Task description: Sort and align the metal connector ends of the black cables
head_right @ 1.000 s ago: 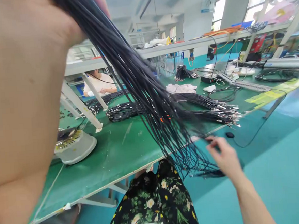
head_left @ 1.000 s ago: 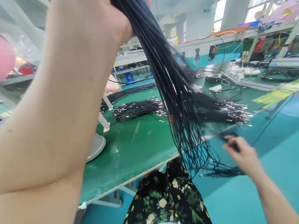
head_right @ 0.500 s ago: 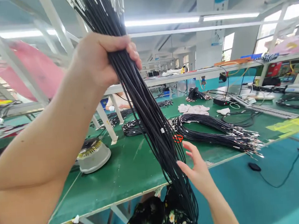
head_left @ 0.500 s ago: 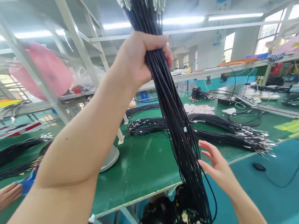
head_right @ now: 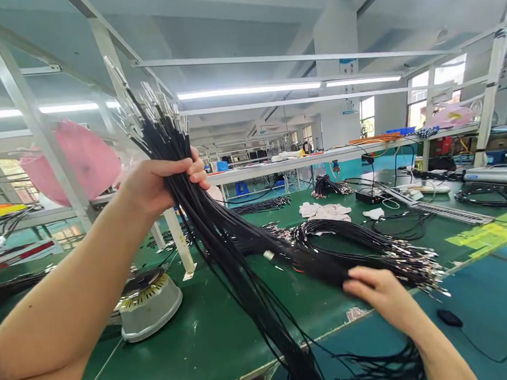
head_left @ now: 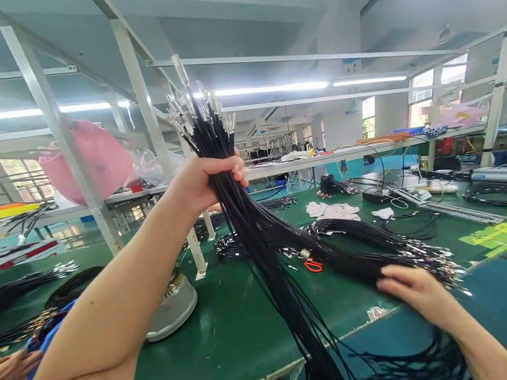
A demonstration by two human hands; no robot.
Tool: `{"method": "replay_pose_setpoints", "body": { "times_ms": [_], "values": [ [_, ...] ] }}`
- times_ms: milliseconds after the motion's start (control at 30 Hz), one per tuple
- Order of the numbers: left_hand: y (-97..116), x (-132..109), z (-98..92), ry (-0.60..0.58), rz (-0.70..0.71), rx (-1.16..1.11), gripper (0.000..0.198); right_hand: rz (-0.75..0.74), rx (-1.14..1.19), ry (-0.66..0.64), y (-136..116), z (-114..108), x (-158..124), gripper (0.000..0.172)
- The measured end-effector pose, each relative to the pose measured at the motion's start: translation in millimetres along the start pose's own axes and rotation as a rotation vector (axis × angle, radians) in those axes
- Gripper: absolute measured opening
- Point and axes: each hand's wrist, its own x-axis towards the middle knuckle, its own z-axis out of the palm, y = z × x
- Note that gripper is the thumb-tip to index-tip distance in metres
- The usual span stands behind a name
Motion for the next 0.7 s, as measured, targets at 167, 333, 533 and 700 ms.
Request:
{"method": "replay_pose_setpoints", "body": {
  "times_ms": [167,333,533,700],
  "values": [
    [-9,0,21.7,-0.134,-0.062,0.065,0.012,0.135,0.161,-0.084,43,14,-9,0.034],
    [-24,12,41.3,-0.147,-0.104,0.147,0.013,-0.006,-0.085,-0.062,50,59,-14,0.029],
    [-27,21,40.1,-0.113,-0.129,0.158,0.013,-0.255,0.240,0.050,-46,91,-36,0.018],
    [-25,18,33.7,-0.101,-0.117,0.174,0.014,-0.371,0.167,-0.142,-82,119,-15,0.024]
  ]
}}
